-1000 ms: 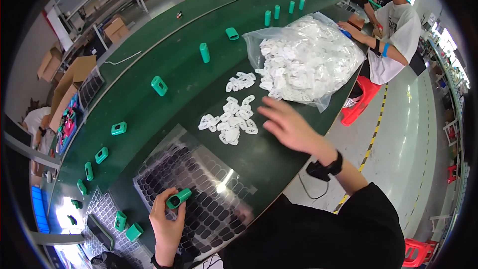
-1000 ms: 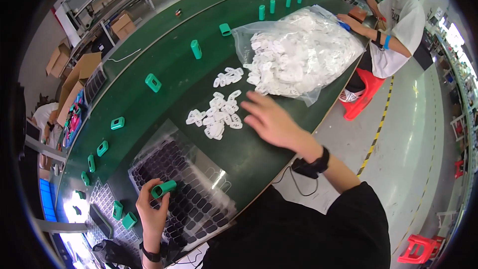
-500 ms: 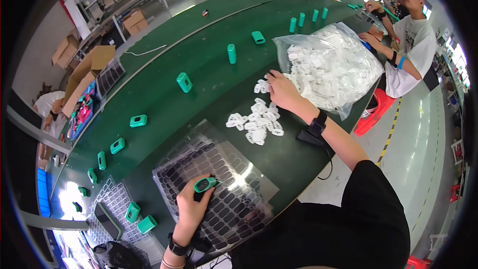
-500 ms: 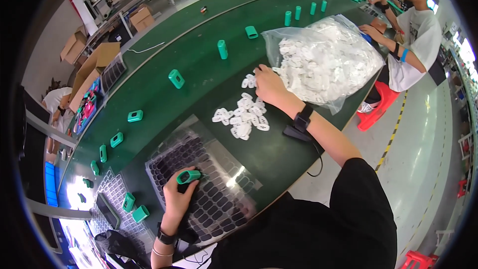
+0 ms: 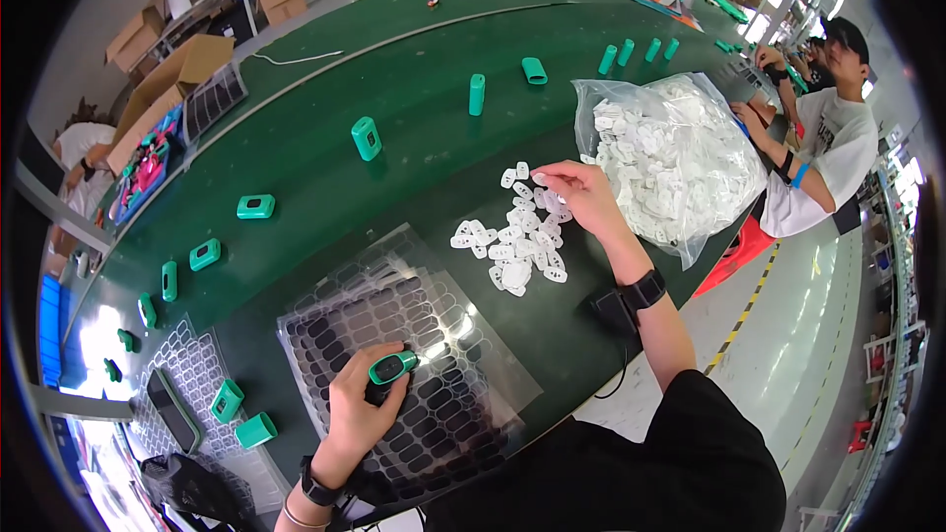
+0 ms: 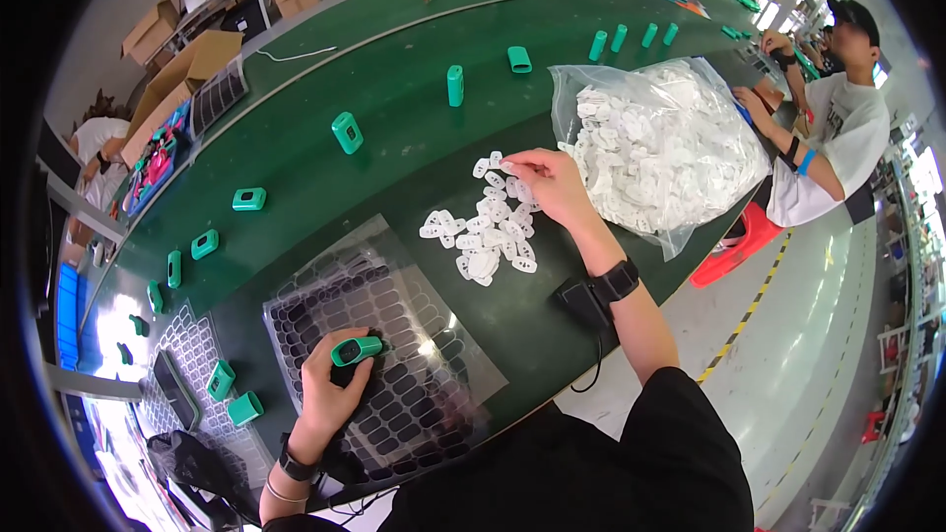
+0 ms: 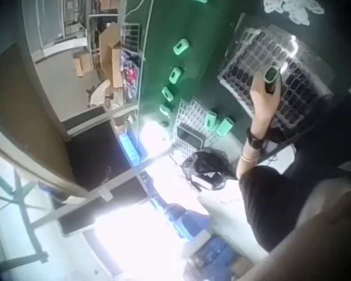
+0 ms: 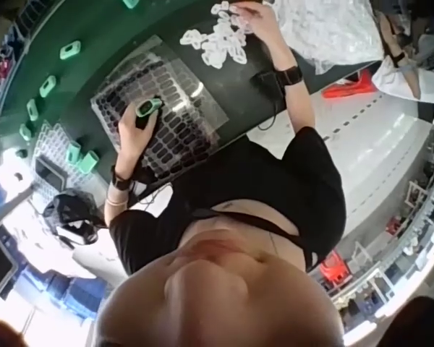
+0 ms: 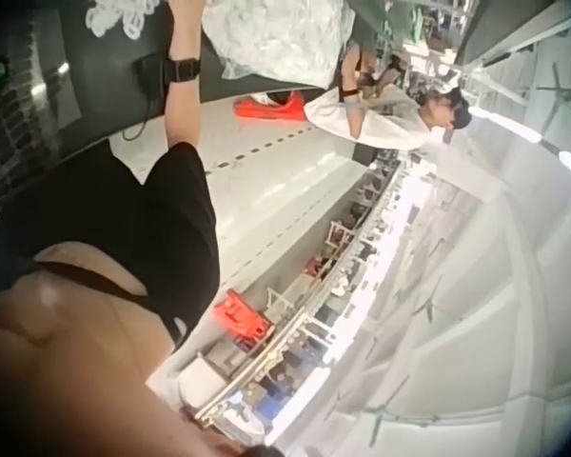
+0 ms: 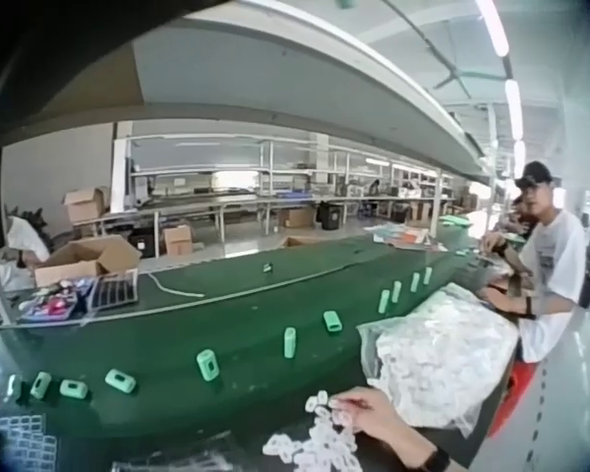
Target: Assembling small white plastic components into a green rectangular plastic housing at a factory workstation.
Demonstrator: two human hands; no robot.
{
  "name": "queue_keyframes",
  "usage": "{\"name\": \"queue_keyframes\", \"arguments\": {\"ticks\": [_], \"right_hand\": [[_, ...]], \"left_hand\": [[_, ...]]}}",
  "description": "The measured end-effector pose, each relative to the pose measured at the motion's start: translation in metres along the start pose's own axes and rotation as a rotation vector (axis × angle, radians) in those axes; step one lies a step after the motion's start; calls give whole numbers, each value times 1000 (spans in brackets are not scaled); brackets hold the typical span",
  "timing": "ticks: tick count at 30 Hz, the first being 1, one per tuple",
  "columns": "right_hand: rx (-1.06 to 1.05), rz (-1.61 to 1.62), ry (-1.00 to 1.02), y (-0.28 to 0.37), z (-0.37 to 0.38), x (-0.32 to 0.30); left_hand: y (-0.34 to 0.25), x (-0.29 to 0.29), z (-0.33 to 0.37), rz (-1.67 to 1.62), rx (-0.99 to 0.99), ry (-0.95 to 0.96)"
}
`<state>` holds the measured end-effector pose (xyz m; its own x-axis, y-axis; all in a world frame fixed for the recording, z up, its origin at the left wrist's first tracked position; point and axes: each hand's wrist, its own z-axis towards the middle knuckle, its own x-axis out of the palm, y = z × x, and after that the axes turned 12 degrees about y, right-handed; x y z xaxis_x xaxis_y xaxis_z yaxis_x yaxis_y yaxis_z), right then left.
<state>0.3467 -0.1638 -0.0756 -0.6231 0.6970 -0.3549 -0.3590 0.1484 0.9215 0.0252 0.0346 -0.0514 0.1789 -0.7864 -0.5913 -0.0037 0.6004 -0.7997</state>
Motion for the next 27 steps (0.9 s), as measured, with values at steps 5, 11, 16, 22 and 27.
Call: {"name": "queue_keyframes", "arguments": {"ticks": [5, 11, 16, 22, 27], "right_hand": [[49, 41, -24, 19, -10, -1], [91, 87, 45, 20, -8, 1], [-99, -30, 273, 115, -41, 53], [-368, -175, 625, 144, -51, 129], [-533, -490, 661, 140, -56, 144]], "left_hand": [[0, 4, -2, 7, 27, -24], [5, 5, 2, 92, 76, -85], [-3, -1, 0, 63, 17, -68], [3, 1, -2, 72, 46, -65], [12, 8, -6, 83, 103, -91]]}}
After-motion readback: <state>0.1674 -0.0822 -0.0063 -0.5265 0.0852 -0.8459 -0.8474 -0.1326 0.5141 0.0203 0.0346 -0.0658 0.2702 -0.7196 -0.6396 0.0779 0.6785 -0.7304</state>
